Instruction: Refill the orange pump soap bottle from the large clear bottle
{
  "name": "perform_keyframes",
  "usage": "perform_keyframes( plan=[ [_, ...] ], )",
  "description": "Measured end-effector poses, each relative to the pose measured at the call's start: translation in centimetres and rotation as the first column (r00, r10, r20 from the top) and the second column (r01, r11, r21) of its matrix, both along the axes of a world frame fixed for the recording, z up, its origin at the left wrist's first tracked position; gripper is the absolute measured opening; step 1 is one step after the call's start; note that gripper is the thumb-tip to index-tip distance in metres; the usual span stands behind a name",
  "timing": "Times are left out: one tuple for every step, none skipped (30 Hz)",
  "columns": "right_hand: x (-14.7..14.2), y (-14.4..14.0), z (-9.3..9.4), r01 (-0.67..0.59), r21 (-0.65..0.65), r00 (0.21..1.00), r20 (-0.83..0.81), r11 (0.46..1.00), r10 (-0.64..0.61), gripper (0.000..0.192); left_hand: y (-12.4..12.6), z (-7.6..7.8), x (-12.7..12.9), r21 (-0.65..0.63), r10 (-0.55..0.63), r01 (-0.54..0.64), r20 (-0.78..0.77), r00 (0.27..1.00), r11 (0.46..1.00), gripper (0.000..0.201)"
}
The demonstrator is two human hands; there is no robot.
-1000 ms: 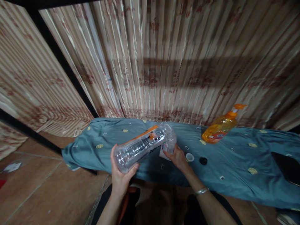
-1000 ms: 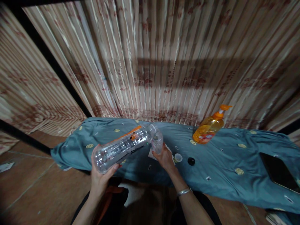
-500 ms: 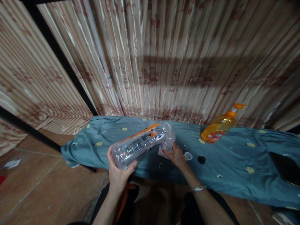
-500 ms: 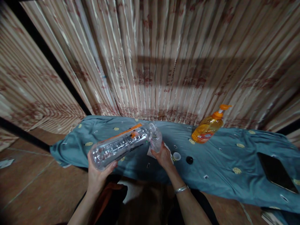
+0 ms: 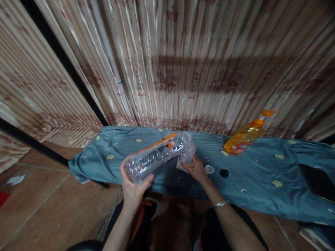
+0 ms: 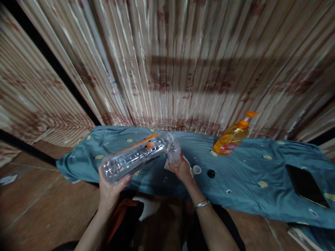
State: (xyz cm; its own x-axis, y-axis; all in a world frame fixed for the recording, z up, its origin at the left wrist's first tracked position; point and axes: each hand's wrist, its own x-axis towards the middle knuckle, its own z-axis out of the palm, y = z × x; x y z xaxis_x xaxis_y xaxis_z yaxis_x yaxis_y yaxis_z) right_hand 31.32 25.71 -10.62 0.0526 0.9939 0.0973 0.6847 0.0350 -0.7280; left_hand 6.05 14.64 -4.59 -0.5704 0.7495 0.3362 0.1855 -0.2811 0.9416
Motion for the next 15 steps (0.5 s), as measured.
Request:
perform_keyframes(
  plan=[
    [0.0,0.0,0.1,0.000,-0.009,1.000,-0.004,1.000,0.000,0.059,0.0,0.0,-0.1,0.005,0.002,-0.002,0.000,1.000,1.000,0.105],
    [-0.1,-0.1,0.2,0.002,-0.017,1.000,-0.008,1.000,-0.002,0.060,-0.1,0.0,-0.2,0.005,-0.005,0.005,-0.001,1.000,1.000,0.105],
    [-0.1,-0.1,0.2,0.005,-0.024,1.000,-0.010,1.000,-0.005,0.060,-0.1,0.1,-0.3,-0.001,-0.022,0.022,0.002,1.000,1.000,0.105],
    [-0.1,-0.1,0.2,0.008,-0.026,1.000,-0.012,1.000,-0.008,0.061,-0.2,0.2,-0.4,-0.012,-0.046,0.046,0.008,0.999,0.999,0.105],
    [-0.1,-0.1,0.2,0.011,-0.024,1.000,-0.014,1.000,-0.012,0.062,-0.2,0.3,-0.5,-0.025,-0.070,0.070,0.017,0.997,0.997,0.107],
    [-0.1,-0.1,0.2,0.013,-0.020,1.000,-0.015,1.000,-0.013,0.062,-0.3,0.4,-0.6,-0.035,-0.085,0.086,0.029,0.996,0.996,0.108],
    [-0.1,-0.1,0.1,0.013,-0.015,1.000,-0.015,1.000,-0.014,0.063,-0.3,0.5,-0.6,-0.042,-0.094,0.095,0.041,0.995,0.995,0.109],
    [-0.2,-0.1,0.0,0.013,-0.011,1.000,-0.015,1.000,-0.013,0.063,-0.4,0.6,-0.6,-0.042,-0.089,0.091,0.052,0.995,0.995,0.109],
    [-0.2,-0.1,0.0,0.013,-0.008,1.000,-0.013,1.000,-0.013,0.063,-0.4,0.7,-0.6,-0.041,-0.080,0.083,0.060,0.995,0.996,0.109],
    [-0.2,0.0,-0.1,0.012,-0.008,1.000,-0.010,1.000,-0.012,0.063,-0.4,0.8,-0.6,-0.042,-0.077,0.080,0.066,0.995,0.996,0.109],
    [-0.2,0.0,-0.2,0.011,-0.010,1.000,-0.008,1.000,-0.011,0.063,-0.5,0.9,-0.5,-0.044,-0.079,0.082,0.068,0.995,0.996,0.108],
    [-0.2,0.0,-0.2,0.011,-0.012,1.000,-0.006,1.000,-0.011,0.064,-0.5,0.9,-0.5,-0.047,-0.083,0.086,0.066,0.994,0.995,0.107],
    [-0.2,0.0,-0.2,0.010,-0.013,1.000,-0.006,1.000,-0.010,0.064,-0.5,1.0,-0.4,-0.047,-0.086,0.089,0.062,0.994,0.995,0.107],
    [-0.2,0.1,-0.3,0.011,-0.013,1.000,-0.006,1.000,-0.011,0.064,-0.5,1.0,-0.4,-0.043,-0.086,0.089,0.061,0.994,0.995,0.107],
    [-0.2,0.1,-0.3,0.013,-0.014,1.000,-0.006,1.000,-0.013,0.064,-0.5,1.0,-0.3,-0.038,-0.088,0.091,0.062,0.994,0.995,0.107]
  ],
)
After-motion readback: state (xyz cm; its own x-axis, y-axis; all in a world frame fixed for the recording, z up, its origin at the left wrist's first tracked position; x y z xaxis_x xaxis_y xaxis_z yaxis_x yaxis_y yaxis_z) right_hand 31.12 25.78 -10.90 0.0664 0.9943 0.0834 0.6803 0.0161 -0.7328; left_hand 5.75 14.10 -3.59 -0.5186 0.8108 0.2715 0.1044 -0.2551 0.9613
